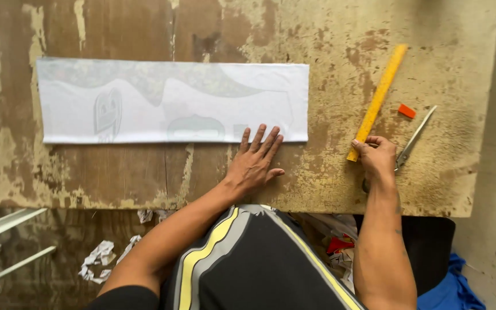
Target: Measuring, marking with chalk, and cutting fabric patterns for garments on a workbench.
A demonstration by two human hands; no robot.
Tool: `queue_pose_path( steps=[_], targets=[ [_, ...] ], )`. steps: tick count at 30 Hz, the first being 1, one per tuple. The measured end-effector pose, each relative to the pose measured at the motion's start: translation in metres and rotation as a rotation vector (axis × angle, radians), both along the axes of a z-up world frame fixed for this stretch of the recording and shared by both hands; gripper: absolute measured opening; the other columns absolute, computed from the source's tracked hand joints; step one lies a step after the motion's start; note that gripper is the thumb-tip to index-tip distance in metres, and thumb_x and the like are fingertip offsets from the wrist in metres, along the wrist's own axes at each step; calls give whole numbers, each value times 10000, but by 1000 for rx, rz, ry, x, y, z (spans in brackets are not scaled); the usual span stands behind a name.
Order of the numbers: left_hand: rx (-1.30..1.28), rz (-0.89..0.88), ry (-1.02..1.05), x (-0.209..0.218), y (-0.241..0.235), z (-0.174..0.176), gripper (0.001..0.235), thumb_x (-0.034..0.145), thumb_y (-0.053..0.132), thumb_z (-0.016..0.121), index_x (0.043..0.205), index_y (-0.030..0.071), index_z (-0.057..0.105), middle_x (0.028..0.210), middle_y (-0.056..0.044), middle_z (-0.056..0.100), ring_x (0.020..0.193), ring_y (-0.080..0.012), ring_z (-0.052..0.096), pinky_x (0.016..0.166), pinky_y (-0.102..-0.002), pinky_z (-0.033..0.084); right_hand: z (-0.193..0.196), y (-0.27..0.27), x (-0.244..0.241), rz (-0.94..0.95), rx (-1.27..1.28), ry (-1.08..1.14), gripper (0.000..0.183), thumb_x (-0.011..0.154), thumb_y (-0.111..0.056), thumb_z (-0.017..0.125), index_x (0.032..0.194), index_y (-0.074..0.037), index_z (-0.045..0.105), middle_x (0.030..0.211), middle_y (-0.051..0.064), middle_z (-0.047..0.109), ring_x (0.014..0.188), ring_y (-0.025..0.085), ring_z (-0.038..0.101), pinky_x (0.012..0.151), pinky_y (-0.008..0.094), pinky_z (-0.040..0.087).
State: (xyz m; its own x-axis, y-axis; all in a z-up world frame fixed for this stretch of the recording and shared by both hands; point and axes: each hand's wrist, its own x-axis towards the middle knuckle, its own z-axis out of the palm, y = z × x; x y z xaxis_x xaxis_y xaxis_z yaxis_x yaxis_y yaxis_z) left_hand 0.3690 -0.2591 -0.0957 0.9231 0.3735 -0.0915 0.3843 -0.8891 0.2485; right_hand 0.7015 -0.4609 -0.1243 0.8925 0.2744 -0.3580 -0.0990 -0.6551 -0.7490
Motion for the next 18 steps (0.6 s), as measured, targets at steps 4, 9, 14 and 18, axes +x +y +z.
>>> queue_pose_path(
  steps=[4, 9, 14, 18],
  targets=[
    [-29, 9, 14, 7, 4, -3, 932, 1025, 848, 242, 1784, 311, 171, 1872, -58, 70, 1706, -374, -20, 1327, -625, -159, 108, 37, -113, 145, 181, 188, 341, 937, -192, 933, 1169, -62, 718, 969, 110, 728, 766, 196, 737, 603, 285, 644],
    [119, 105, -257, 12, 42, -9, 811, 1103, 671, 475, 1785, 272, 292, 1858, -99, 180, 1702, -392, 84, 1357, -619, 47, 68, 61, -198, 290, 343, 433, 347, 792, -115, 1004, 1033, 21, 795, 799, 167, 756, 703, 212, 741, 576, 339, 661],
    [76, -13, -41, 10, 69, 24, 738, 1130, 654, 354, 1766, 281, 340, 1850, -41, 241, 1705, -365, 90, 1368, -620, -13, 107, 56, -183, 506, 48, 22, 416, 908, -375, 914, 1116, -29, 815, 889, 220, 800, 855, 364, 810, 728, 449, 643],
    [99, -80, 20, 13, 76, 19, 832, 1088, 749, 386, 1773, 279, 334, 1856, -4, 235, 1714, -331, 59, 1369, -601, -65, 65, 30, -55, 547, 60, -711, 328, 1090, -274, 877, 1068, 7, 709, 929, 234, 655, 946, 489, 678, 890, 533, 553]
  ],
)
